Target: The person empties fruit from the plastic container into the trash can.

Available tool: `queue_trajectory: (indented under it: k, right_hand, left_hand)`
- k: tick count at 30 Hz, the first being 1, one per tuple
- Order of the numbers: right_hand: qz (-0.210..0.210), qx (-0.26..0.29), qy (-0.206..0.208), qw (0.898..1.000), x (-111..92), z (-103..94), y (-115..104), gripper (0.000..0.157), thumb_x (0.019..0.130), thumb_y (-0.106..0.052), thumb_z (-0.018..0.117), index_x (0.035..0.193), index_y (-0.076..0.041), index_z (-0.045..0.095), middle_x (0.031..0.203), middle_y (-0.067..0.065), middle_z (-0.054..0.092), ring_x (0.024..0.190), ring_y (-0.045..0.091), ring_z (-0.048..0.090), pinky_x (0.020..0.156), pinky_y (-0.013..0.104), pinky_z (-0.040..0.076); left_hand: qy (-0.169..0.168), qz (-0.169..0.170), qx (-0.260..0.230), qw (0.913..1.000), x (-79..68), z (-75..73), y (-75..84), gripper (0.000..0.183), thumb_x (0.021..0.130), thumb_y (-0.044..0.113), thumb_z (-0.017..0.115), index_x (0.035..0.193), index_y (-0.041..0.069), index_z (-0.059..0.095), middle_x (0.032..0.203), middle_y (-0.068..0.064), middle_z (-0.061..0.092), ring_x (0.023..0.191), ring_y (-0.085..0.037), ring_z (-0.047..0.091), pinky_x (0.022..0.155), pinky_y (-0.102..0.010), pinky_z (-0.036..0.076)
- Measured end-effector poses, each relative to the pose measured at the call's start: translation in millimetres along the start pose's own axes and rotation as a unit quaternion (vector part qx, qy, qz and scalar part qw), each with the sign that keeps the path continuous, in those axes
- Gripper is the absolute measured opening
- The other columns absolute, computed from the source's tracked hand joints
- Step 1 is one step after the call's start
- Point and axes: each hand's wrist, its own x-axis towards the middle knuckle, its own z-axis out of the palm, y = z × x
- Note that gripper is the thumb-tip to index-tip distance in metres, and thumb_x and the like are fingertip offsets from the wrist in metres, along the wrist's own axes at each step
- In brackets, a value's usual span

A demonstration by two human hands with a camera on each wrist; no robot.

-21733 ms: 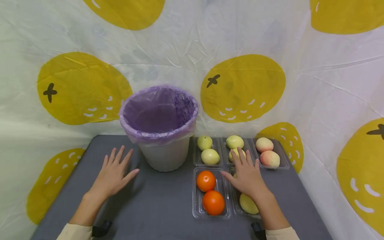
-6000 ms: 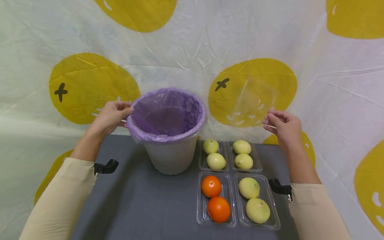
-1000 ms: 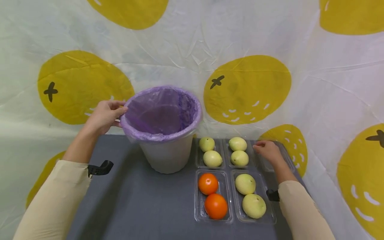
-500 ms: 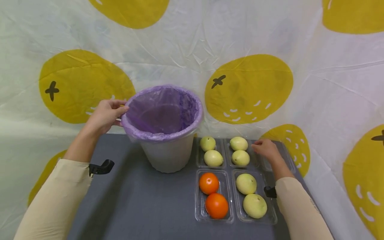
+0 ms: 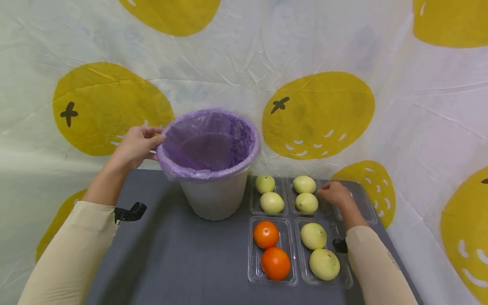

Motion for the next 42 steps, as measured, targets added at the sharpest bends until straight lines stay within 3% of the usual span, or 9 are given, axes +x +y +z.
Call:
queue_trajectory:
  k: [4,7,13,21,25,42]
  right_hand:
    - [0.001,-0.009,-0.016,1.0,1,1.2,0,0.034,0.105,-0.024,0.056,0.081,-0.003,0.067,0.068,0.005,0.059,0.065,0.022,0.051,0.063,0.036,0.044]
    - [0.003,-0.011,-0.023,1.0,0,1.9,-1,0.034,0.103,-0.022,0.057,0.075,-0.005,0.067,0.063,0.0,0.058,0.06,0.018,0.05,0.061,0.033,0.043]
    - [0.021,0.017,-0.03,0.999,-2,4.4,-1,0.028,0.105,-0.015,0.056,0.098,0.008,0.072,0.07,0.006,0.068,0.067,0.017,0.063,0.066,0.035,0.056]
    - [0.048,0.118,-0.026,0.992,-1,7.1,6,0.03,0.105,-0.006,0.054,0.118,0.02,0.061,0.086,0.013,0.074,0.07,0.013,0.07,0.065,0.03,0.062]
    - [0.063,0.149,-0.017,0.987,-4,7.8,8,0.03,0.106,-0.004,0.052,0.121,0.021,0.058,0.091,0.017,0.074,0.071,0.013,0.071,0.066,0.028,0.062]
    - [0.034,0.196,-0.001,0.98,-12,-7.8,5,0.039,0.107,-0.004,0.053,0.13,0.027,0.049,0.097,0.016,0.073,0.073,0.006,0.07,0.07,0.024,0.063]
  left_hand:
    - [0.0,-0.002,0.004,1.0,-0.3,0.3,-0.4,0.051,0.108,0.019,0.055,0.154,-0.002,0.044,0.123,-0.013,0.053,0.077,-0.01,0.066,0.063,-0.025,0.062]
    - [0.001,-0.004,0.007,1.0,-0.8,0.5,-0.4,0.052,0.108,0.019,0.055,0.154,-0.001,0.044,0.123,-0.014,0.053,0.077,-0.01,0.066,0.063,-0.025,0.062]
    - [0.0,-0.001,0.006,1.0,-0.8,1.7,0.0,0.05,0.108,0.018,0.056,0.152,-0.002,0.046,0.124,-0.015,0.054,0.076,-0.01,0.066,0.062,-0.025,0.062]
    - [0.002,0.002,0.004,1.0,-1.3,3.5,-1.8,0.047,0.107,0.016,0.056,0.15,-0.002,0.048,0.121,-0.016,0.054,0.075,-0.011,0.066,0.062,-0.025,0.063]
    - [0.003,0.001,0.007,1.0,-1.2,4.0,-3.1,0.047,0.107,0.016,0.056,0.15,-0.002,0.048,0.123,-0.017,0.053,0.075,-0.011,0.066,0.062,-0.025,0.063]
    - [0.012,-0.001,0.015,0.9998,-0.5,1.7,0.3,0.049,0.107,0.016,0.057,0.152,-0.002,0.047,0.115,-0.014,0.053,0.076,-0.012,0.066,0.063,-0.025,0.063]
